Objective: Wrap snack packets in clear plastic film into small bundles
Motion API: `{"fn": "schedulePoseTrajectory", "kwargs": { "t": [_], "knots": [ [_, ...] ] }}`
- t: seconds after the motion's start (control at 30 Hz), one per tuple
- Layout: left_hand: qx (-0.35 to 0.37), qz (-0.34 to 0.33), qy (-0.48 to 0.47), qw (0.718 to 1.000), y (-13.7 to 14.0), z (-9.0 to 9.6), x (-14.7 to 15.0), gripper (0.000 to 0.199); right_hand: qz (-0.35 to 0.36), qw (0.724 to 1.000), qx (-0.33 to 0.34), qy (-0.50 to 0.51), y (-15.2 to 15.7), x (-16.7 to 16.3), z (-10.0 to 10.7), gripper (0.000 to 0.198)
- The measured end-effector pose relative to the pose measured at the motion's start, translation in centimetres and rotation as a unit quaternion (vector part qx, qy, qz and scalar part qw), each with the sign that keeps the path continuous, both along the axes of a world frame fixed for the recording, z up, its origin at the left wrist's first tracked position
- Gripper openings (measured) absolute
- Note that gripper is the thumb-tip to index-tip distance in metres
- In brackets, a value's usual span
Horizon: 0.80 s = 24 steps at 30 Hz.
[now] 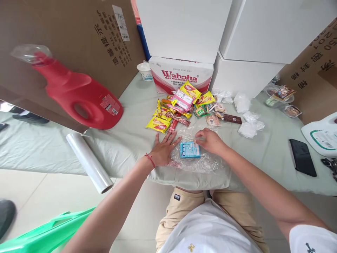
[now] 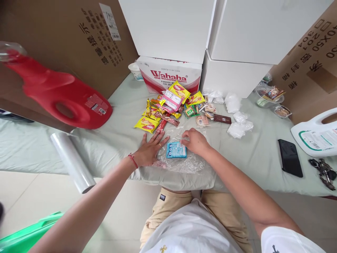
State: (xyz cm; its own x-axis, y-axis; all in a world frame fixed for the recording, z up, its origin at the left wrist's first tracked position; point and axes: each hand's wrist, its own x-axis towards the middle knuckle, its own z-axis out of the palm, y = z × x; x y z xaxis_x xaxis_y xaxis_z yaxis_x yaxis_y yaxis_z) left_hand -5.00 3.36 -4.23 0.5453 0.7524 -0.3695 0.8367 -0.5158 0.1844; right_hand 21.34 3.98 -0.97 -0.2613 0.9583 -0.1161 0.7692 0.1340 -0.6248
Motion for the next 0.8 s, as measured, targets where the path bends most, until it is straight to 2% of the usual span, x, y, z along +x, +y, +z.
{"fn": "schedulePoseTrajectory", "kwargs": {
  "t": [0.07,0.13,0.2,0.27,0.37,0.4,0.5,0.57,0.6,0.63,0.7,0.77,0.8],
  "knots": [
    [-0.002,0.007,-0.016,1.0,0.0,0.2,-0.2,0.124,-0.013,0.999,0.014,-0.042,-2.1,1.1,0.7,0.028],
    [-0.002,0.015,-0.041,0.999,0.1,0.5,-0.4,0.123,-0.009,0.997,-0.013,-0.074,-4.5,1.8,0.9,0.044],
    [0.002,0.022,-0.067,0.998,0.2,0.7,-0.7,0.123,0.009,0.994,-0.033,-0.103,-6.7,1.7,0.6,0.048],
    [0.011,0.02,-0.088,0.996,0.3,1.1,-1.1,0.122,0.04,0.993,-0.022,-0.11,-8.3,1.1,0.0,0.038],
    [0.037,0.016,-0.11,0.993,0.3,1.5,-1.8,0.117,0.091,0.993,0.042,-0.066,-9.5,-0.1,-0.6,0.01],
    [0.045,0.016,-0.119,0.992,0.3,1.6,-2.1,0.113,0.113,0.99,0.067,-0.044,-9.7,-0.3,-0.6,0.008],
    [0.078,0.033,-0.179,0.98,-0.6,1.8,-2.9,0.088,0.189,0.975,0.114,0.015,-10.0,-0.2,0.1,0.02],
    [0.108,0.063,-0.245,0.961,-1.8,1.9,-3.1,0.069,0.234,0.964,0.125,0.029,-10.2,0.2,0.6,0.027],
    [0.117,0.074,-0.278,0.951,-2.6,1.9,-3.0,0.066,0.25,0.959,0.131,0.029,-10.2,0.4,0.9,0.03],
    [0.119,0.076,-0.307,0.941,-3.6,1.9,-2.7,0.071,0.261,0.955,0.139,0.026,-10.2,0.6,1.1,0.031],
    [0.1,0.043,-0.346,0.932,-5.6,1.8,-1.9,0.094,0.271,0.95,0.155,0.02,-9.8,0.7,1.4,0.031],
    [0.077,-0.004,-0.348,0.934,-7.4,1.5,-0.8,0.119,0.27,0.949,0.163,0.026,-9.1,0.5,1.6,0.031],
    [0.075,-0.014,-0.34,0.937,-8.1,1.3,-0.3,0.122,0.268,0.949,0.162,0.031,-8.6,0.3,1.7,0.032]
  ]
}}
